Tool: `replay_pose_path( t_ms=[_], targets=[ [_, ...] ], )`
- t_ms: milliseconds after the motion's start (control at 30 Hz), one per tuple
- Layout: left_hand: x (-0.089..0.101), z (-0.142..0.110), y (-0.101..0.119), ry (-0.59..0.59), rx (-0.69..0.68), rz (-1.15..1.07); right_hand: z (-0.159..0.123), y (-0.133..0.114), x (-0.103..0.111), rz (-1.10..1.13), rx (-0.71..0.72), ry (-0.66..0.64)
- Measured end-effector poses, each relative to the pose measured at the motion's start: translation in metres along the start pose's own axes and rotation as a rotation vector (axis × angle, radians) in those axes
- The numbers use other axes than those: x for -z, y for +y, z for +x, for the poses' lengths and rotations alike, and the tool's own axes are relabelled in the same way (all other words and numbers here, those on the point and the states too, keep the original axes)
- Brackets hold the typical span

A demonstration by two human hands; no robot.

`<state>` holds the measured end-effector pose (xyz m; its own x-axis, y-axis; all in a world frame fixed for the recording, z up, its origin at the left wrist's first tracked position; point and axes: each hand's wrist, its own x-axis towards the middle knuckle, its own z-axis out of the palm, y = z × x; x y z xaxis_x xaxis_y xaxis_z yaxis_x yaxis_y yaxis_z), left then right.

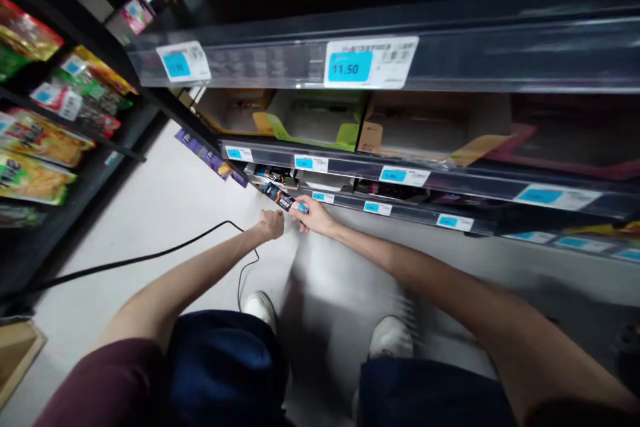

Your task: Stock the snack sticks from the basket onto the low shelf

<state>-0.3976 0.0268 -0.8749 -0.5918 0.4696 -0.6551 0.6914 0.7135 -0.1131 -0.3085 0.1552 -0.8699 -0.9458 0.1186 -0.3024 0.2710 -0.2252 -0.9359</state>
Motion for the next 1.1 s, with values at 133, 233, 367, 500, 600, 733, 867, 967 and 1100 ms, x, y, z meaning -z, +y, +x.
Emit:
replay_pose_path(
  t_ms=[133, 233, 367, 500, 600, 733, 867, 967, 1100],
  targets=[
    [-0.022, -0.016, 0.023, -0.063, -0.022, 0.075, 0.002, -0.009, 0.004, 0.19, 0.005, -0.023],
    [-0.027, -0.019, 0.025, -0.059, -0.048, 0.039, 0.003, -0.007, 0.011, 0.185, -0.003, -0.058],
    [-0.013, -0.004, 0.008, -0.003, -0.006, -0.136, 0.01, 0.006, 0.008, 0.091, -0.087, 0.055],
    [0.009, 0.012, -0.007, 0.016, -0.029, -0.673, 0.01, 0.018, -0.016, 0.007, -0.109, 0.223],
    [0.027, 0.011, -0.016, -0.022, -0.182, -1.091, 0.004, 0.024, -0.029, -0.002, -0.107, 0.226],
    [0.051, 0.002, -0.034, -0.264, -0.372, -1.296, -0.001, 0.029, -0.027, -0.028, -0.074, 0.183],
    [0.064, -0.004, -0.043, -0.365, -0.38, -1.204, 0.002, 0.03, -0.025, -0.152, 0.018, 0.162],
    [0.065, -0.005, -0.04, -0.387, -0.354, -1.055, 0.004, 0.027, -0.029, -0.197, 0.031, 0.161],
    [0.068, -0.002, -0.043, -0.453, -0.39, -0.891, 0.003, 0.024, -0.031, -0.174, -0.011, 0.071]
  ],
)
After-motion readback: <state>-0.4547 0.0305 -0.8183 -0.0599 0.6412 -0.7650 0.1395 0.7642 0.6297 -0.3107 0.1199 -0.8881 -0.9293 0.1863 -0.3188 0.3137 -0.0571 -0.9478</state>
